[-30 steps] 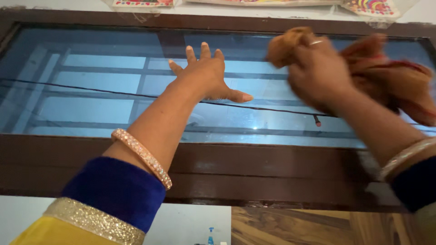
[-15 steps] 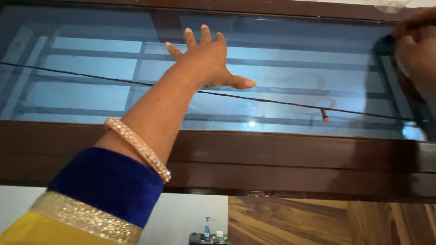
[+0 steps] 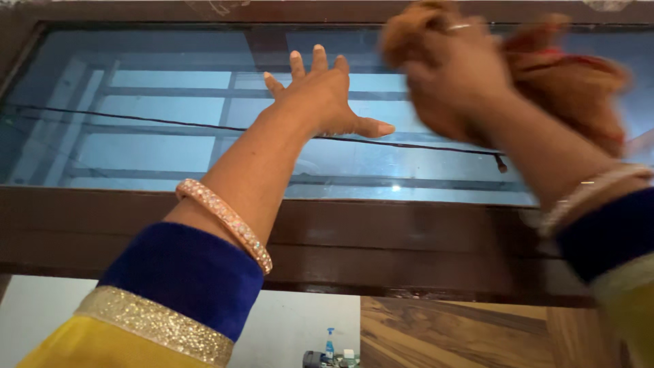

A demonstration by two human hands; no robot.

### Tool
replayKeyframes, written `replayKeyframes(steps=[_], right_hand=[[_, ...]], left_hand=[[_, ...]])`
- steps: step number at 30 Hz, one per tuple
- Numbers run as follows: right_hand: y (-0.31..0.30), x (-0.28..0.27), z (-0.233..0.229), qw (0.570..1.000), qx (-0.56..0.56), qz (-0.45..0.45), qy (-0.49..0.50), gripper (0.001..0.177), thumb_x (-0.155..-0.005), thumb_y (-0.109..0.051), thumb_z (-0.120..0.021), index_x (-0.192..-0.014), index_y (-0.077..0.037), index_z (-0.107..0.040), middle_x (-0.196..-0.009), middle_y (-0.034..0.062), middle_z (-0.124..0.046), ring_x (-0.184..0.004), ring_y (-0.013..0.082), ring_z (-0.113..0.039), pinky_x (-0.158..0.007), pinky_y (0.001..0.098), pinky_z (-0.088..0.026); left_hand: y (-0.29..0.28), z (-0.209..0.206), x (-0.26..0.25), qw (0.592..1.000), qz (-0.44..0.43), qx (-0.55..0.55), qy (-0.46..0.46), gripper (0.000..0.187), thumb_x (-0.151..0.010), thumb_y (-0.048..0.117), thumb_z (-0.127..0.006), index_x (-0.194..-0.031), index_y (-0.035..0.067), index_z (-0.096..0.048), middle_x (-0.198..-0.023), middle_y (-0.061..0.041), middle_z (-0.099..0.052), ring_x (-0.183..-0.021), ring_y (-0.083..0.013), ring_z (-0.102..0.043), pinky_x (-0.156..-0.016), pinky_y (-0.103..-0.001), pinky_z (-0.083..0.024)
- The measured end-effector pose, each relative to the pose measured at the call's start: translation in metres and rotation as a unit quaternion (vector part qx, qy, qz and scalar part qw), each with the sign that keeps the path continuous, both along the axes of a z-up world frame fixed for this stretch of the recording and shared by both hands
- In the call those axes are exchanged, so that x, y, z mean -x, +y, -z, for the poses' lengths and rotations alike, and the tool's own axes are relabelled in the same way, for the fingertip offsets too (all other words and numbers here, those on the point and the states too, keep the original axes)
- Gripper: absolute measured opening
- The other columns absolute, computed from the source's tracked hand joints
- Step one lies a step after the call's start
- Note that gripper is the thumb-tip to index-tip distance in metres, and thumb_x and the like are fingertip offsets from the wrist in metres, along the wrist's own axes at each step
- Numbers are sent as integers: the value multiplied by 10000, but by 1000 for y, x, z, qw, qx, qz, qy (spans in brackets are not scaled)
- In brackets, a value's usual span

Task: The person walks down a staircase and into a room, then uses a brown cloth to wipe the glass pane and wooden frame of a window. The person repeatedly wipes different sections of the window surface.

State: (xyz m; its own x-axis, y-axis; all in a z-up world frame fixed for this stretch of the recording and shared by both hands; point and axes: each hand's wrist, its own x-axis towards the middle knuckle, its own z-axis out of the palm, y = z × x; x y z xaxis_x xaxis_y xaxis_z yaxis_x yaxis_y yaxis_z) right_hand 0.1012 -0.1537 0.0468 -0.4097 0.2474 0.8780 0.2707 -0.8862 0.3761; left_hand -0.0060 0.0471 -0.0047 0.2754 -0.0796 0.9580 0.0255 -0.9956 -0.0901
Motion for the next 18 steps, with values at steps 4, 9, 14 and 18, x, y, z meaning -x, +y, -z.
replayKeyframes(steps=[4,9,14,18], right_hand=[[-98,-47,-11,987,-151,9,58,574,-1034,-434,-556,-1545,-173,-532,-1507,239,-429,-1273,481,-454,-940,637,-455],[-224,-116,7,981,-103,-157,49,492,-1098,-414,-452,-1466,-93,-509,-1346,178,-546,-1062,301,-569,-850,471,-500],[-230,-112,-5,964,-182,-176,81,412,-1085,-373,-499,-1311,-60,-644,-1247,207,-646,-1030,347,-638,-868,494,-519],[-158,-75,-16,969,-242,-37,-21,397,-995,-353,-619,-1214,-40,-729,-1261,285,-634,-1091,492,-604,-838,580,-510]], left_hand=[[2,-2,-4,1000,0,-14,-9,1392,-547,789,-840,-1588,75,-252,-1668,-246,-85,-1536,-484,-4,-1125,-808,-35],[3,-4,-6,1000,-9,-12,-10,1415,-522,830,-810,-1594,93,-255,-1678,-228,-83,-1545,-481,-1,-1127,-812,-36],[6,-4,-9,1000,-18,-13,-5,1466,-511,875,-775,-1610,105,-186,-1688,-212,-29,-1548,-465,32,-1125,-805,-21],[6,-2,-9,1000,-13,-8,-1,1483,-506,873,-783,-1614,111,-158,-1690,-203,-6,-1549,-456,66,-1133,-789,5]])
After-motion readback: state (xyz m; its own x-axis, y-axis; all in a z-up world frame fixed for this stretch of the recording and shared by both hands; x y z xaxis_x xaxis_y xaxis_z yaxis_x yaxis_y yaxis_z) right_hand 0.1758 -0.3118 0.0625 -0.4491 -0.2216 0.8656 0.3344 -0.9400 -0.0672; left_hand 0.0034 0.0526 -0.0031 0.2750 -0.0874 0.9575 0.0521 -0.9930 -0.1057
